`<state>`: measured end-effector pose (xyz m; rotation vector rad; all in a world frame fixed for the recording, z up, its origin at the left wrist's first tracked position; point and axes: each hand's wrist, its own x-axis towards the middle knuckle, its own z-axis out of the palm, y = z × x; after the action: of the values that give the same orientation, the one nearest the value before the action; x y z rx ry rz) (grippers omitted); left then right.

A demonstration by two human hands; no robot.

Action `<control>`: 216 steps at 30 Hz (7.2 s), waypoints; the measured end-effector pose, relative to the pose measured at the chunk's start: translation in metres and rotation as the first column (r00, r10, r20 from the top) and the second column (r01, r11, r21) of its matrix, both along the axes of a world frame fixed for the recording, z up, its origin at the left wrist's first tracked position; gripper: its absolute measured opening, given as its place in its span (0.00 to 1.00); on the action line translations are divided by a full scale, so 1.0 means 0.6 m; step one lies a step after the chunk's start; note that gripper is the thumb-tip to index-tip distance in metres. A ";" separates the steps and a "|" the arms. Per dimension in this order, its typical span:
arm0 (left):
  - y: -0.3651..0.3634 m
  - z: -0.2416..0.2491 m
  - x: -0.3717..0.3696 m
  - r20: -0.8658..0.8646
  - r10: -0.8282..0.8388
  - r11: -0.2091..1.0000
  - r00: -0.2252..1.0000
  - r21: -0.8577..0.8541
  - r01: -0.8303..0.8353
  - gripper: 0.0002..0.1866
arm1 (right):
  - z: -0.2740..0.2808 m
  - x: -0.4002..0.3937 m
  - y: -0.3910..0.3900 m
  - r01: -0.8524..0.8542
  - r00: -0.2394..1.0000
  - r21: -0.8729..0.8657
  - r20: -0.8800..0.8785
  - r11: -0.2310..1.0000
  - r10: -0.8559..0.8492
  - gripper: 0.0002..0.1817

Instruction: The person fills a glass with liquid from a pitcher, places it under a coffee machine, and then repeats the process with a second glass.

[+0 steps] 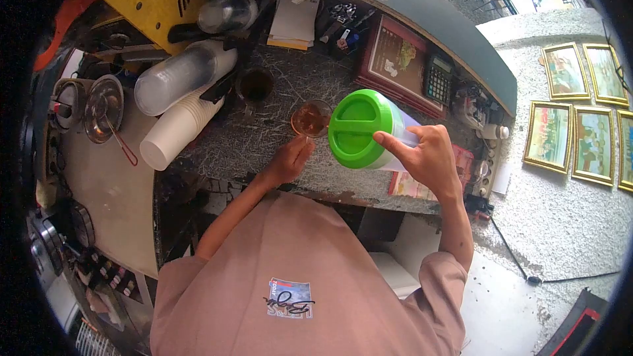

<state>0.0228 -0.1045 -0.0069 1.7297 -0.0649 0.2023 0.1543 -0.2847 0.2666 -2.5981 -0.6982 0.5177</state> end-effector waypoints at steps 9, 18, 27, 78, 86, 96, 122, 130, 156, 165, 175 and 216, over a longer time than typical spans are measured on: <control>-0.001 -0.001 0.001 0.006 0.000 1.000 1.000 0.003 0.000 0.14 | 0.008 0.000 0.001 -0.021 1.000 -0.057 0.010 0.998 0.021 0.30; -0.001 0.000 0.001 0.022 0.002 1.000 1.000 0.015 -0.002 0.14 | 0.024 -0.001 0.007 -0.030 1.000 -0.092 0.005 0.995 0.030 0.29; 0.000 -0.004 0.002 0.035 -0.005 1.000 0.999 0.015 0.005 0.14 | 0.023 -0.003 0.010 -0.047 0.998 -0.014 0.050 0.999 0.048 0.27; 0.000 -0.008 -0.002 -0.044 -0.029 0.999 0.999 -0.027 0.028 0.12 | -0.006 -0.003 0.005 -0.021 0.999 0.005 0.038 1.000 0.020 0.27; 0.001 -0.013 -0.002 -0.040 -0.056 0.998 0.998 -0.002 0.056 0.13 | -0.016 -0.002 -0.006 -0.005 1.000 -0.026 0.004 1.000 0.005 0.28; 0.003 -0.008 0.000 -0.099 -0.075 0.997 0.992 -0.004 0.075 0.15 | -0.024 -0.007 -0.006 0.004 1.000 0.018 -0.004 1.000 -0.004 0.25; 0.001 -0.023 -0.008 -0.095 -0.098 0.995 0.991 -0.040 0.095 0.15 | -0.033 0.001 -0.030 0.155 0.976 0.061 -0.167 0.986 -0.143 0.28; 0.011 -0.046 0.003 -0.042 -0.167 0.986 0.985 -0.012 0.167 0.15 | -0.119 -0.035 -0.157 0.456 0.890 0.476 -0.230 0.752 -0.395 0.26; 0.007 0.002 0.007 -0.156 -0.155 0.984 0.975 -0.113 0.139 0.24 | -0.300 -0.023 -0.347 0.349 0.192 0.884 -0.393 -0.311 -0.899 0.22; 0.003 0.023 -0.005 -0.265 -0.068 0.994 0.962 -0.096 0.044 0.22 | -0.292 -0.080 -0.309 0.474 -0.139 0.777 0.530 0.414 -0.837 0.30; 0.001 0.035 -0.016 -0.272 0.058 0.997 0.961 0.060 -0.043 0.20 | -0.365 -0.105 0.008 0.315 0.909 0.616 0.023 0.722 -0.416 0.30; 0.155 0.072 -0.378 -0.101 0.530 0.844 0.842 -0.037 -0.536 0.08 | -0.382 -0.336 0.303 -0.313 0.931 0.573 0.028 0.758 0.364 0.37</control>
<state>-0.2041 -0.0117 0.0363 1.6567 0.4931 0.5339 -0.0470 -0.1031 0.0371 -1.8819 -1.1137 0.4337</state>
